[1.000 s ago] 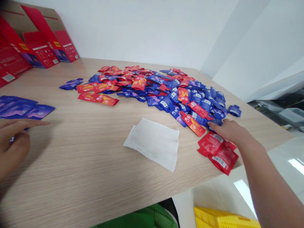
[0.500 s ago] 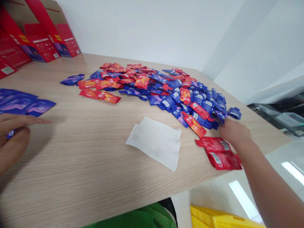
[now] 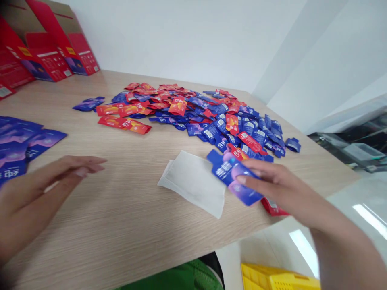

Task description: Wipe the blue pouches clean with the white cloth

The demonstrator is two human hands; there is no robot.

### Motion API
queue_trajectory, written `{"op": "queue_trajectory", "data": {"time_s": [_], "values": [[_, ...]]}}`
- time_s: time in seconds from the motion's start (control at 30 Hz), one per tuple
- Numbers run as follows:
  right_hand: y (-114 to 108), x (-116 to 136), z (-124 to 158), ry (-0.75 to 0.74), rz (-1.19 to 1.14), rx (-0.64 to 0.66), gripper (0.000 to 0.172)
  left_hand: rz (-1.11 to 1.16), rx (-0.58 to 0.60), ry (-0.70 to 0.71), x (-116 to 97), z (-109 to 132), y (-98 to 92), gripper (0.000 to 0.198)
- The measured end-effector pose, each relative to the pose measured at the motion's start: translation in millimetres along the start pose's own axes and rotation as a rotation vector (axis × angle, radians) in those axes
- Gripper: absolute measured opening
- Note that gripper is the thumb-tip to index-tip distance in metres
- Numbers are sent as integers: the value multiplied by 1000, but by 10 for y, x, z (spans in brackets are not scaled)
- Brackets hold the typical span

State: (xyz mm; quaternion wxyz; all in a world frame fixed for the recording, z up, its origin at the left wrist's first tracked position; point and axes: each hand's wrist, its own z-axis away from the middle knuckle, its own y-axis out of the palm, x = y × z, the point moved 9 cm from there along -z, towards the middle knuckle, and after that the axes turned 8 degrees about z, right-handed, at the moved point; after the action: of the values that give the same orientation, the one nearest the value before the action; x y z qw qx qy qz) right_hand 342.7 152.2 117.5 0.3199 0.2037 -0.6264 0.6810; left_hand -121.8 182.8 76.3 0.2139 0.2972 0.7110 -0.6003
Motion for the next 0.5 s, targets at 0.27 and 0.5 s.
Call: {"op": "queue_trajectory", "data": {"time_s": [0.27, 0.5], "values": [[1624, 798, 391, -249, -204, 649, 24, 652, 335, -197, -686, 486, 920, 40], [1596, 842, 321, -290, -161, 384, 28, 636, 178, -442, -272, 543, 905, 48]]}}
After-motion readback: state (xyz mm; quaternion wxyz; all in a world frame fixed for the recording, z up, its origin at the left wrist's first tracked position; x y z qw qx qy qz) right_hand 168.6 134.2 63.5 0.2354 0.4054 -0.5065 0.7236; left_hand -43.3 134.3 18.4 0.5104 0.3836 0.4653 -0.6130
